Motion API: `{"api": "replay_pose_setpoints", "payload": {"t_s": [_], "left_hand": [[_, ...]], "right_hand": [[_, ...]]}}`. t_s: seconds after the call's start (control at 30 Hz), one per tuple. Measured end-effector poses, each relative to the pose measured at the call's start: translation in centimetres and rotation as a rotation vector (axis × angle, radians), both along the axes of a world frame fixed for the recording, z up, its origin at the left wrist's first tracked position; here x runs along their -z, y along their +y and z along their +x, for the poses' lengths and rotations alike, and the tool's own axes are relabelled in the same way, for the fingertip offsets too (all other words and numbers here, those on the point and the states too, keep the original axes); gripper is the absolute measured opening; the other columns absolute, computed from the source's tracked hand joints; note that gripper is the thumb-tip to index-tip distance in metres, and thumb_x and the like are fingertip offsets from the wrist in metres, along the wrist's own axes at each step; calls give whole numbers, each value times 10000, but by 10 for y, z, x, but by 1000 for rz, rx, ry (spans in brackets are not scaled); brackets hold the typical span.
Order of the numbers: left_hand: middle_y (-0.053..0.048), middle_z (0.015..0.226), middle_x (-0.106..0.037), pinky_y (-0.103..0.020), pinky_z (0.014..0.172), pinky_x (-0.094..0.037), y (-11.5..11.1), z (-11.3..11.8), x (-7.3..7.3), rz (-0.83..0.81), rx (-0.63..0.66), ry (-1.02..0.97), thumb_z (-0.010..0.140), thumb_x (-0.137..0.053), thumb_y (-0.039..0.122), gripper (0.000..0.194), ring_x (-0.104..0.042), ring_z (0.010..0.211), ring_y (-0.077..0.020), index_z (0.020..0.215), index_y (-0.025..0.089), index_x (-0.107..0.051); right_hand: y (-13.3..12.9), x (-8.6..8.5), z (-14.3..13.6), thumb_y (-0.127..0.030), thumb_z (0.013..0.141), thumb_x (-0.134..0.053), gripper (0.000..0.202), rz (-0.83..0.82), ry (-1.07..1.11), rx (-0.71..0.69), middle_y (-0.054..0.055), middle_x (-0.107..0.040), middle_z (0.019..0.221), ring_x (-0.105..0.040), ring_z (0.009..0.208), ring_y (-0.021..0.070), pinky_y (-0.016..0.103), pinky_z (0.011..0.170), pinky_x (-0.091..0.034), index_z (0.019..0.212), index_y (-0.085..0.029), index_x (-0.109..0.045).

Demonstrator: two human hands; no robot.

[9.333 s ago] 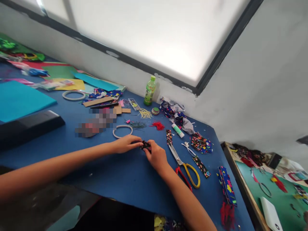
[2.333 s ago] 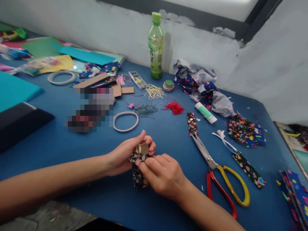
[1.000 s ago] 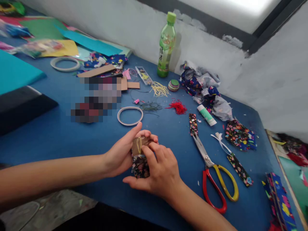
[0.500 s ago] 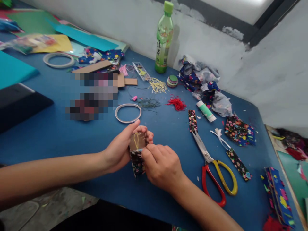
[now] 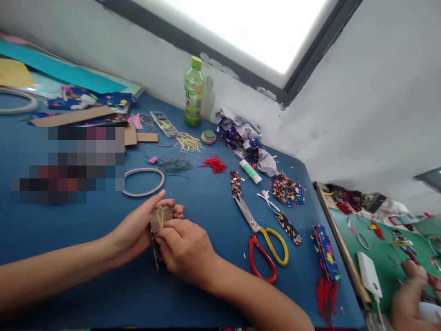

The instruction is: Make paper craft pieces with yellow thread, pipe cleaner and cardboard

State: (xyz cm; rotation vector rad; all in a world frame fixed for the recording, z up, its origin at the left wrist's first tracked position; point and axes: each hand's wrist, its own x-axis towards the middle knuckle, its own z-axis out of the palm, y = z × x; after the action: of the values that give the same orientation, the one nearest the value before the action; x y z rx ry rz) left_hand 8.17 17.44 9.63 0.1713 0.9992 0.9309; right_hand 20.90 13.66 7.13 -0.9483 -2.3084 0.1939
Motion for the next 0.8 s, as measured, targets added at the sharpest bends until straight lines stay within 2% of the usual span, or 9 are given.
{"api": "replay_pose_setpoints", "payload": {"t_s": [0.13, 0.2, 0.33, 0.47, 0.57, 0.7, 0.8], "left_hand": [[-31, 679, -623, -209, 534, -490, -5, -3, 0, 46, 38, -19, 936, -405, 342, 307, -600, 579, -131, 716, 158, -513], [-24, 654, -613, -208, 516, -479, -6, -3, 2, 94, 54, -21, 939, -385, 353, 325, -583, 554, -130, 700, 164, -498], [-12, 565, -571, -185, 462, -427, -2, 1, 11, 226, 100, 4, 928, -389, 379, 349, -507, 464, -112, 668, 168, -488], [10, 435, -425, -166, 406, -366, 10, -2, 17, 227, 128, -125, 942, -322, 410, 470, -411, 385, -93, 581, 157, -486], [10, 422, -389, -157, 386, -338, 14, -5, 17, 247, 186, -190, 944, -324, 449, 530, -387, 367, -82, 563, 138, -522], [8, 403, -383, -163, 366, -332, 22, -10, 15, 249, 277, -190, 942, -336, 474, 559, -371, 347, -81, 562, 124, -550], [51, 370, -288, -153, 346, -318, 38, -19, 13, 277, 151, -192, 933, -349, 505, 571, -286, 310, -60, 509, 147, -485]], "right_hand": [[0, -2, 1, -156, 911, -412, 156, -3, 58, 16, 89, -661, 906, -598, 861, 169, 285, 833, -499, 894, -161, -568], [2, -2, 2, -124, 908, -378, 177, 59, 34, 25, 71, -652, 843, -593, 800, 163, 275, 771, -493, 883, -173, -547], [7, -6, -1, -92, 897, -334, 220, 212, -198, -18, 18, -582, 655, -529, 587, 149, 253, 587, -424, 838, -175, -529], [14, -17, -11, -98, 898, -338, 227, 258, -386, -143, 23, -578, 670, -546, 622, 154, 261, 595, -407, 792, -161, -528], [14, -23, -16, -88, 905, -318, 250, 253, -450, -162, 31, -579, 689, -539, 641, 161, 274, 619, -403, 785, -162, -525], [-6, -28, -16, -73, 915, -292, 290, 230, -445, -198, 22, -552, 652, -500, 615, 155, 270, 606, -383, 779, -163, -532], [-38, -34, -16, -122, 934, -305, 291, 162, -455, -387, -8, -500, 605, -442, 552, 135, 253, 560, -351, 758, -175, -531]]}}
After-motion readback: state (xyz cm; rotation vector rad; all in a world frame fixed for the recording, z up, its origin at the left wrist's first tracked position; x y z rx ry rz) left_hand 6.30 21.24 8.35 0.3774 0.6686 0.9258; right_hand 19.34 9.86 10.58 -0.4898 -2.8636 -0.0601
